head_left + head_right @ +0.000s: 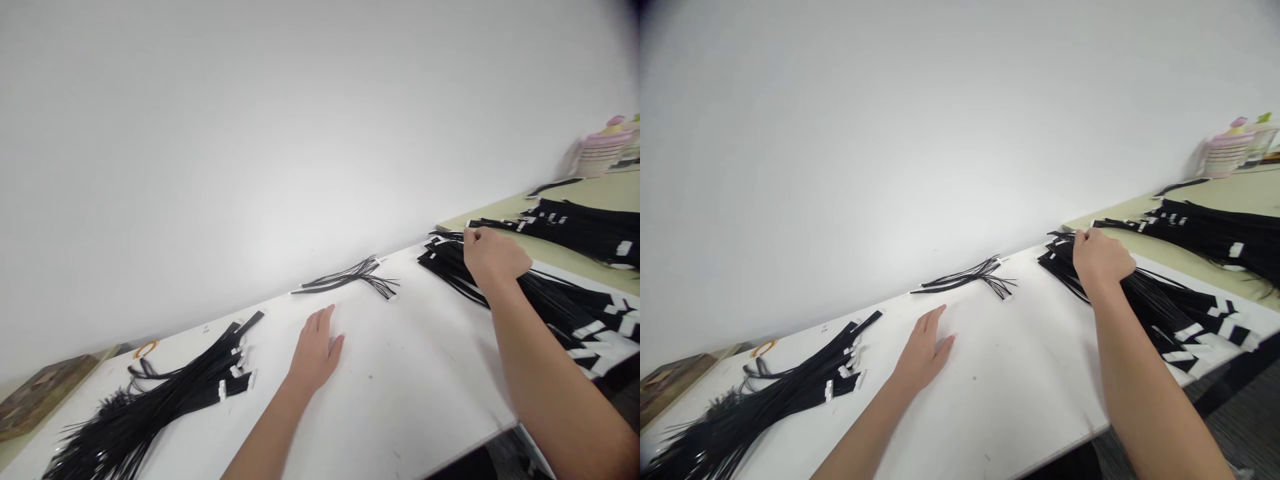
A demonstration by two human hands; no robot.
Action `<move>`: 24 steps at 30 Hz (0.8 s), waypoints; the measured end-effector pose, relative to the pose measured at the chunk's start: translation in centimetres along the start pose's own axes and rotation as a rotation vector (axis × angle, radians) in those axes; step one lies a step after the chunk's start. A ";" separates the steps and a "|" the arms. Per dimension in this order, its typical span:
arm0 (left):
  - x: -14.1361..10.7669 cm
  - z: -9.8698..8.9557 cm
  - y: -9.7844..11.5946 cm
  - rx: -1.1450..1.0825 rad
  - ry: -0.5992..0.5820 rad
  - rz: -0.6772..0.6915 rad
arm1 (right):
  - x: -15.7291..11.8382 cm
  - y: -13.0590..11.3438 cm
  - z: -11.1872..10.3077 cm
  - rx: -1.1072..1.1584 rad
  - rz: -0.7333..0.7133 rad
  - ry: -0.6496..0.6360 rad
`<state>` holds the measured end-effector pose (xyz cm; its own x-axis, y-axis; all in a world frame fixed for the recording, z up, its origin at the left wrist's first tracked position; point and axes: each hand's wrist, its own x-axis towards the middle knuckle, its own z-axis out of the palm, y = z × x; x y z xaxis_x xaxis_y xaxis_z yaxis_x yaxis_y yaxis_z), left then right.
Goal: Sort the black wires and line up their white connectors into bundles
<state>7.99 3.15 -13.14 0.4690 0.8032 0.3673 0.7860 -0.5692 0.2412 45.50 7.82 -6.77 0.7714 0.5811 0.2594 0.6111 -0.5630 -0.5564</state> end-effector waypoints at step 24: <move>0.1 0.1 0.0 -0.023 -0.031 -0.005 | 2.5 4.3 6.7 -0.281 -0.025 -0.395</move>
<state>8.06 3.27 -13.21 0.4774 0.8112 0.3378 0.7791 -0.5685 0.2642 48.86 10.78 -13.83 0.6631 0.7443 -0.0798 0.6947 -0.6516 -0.3046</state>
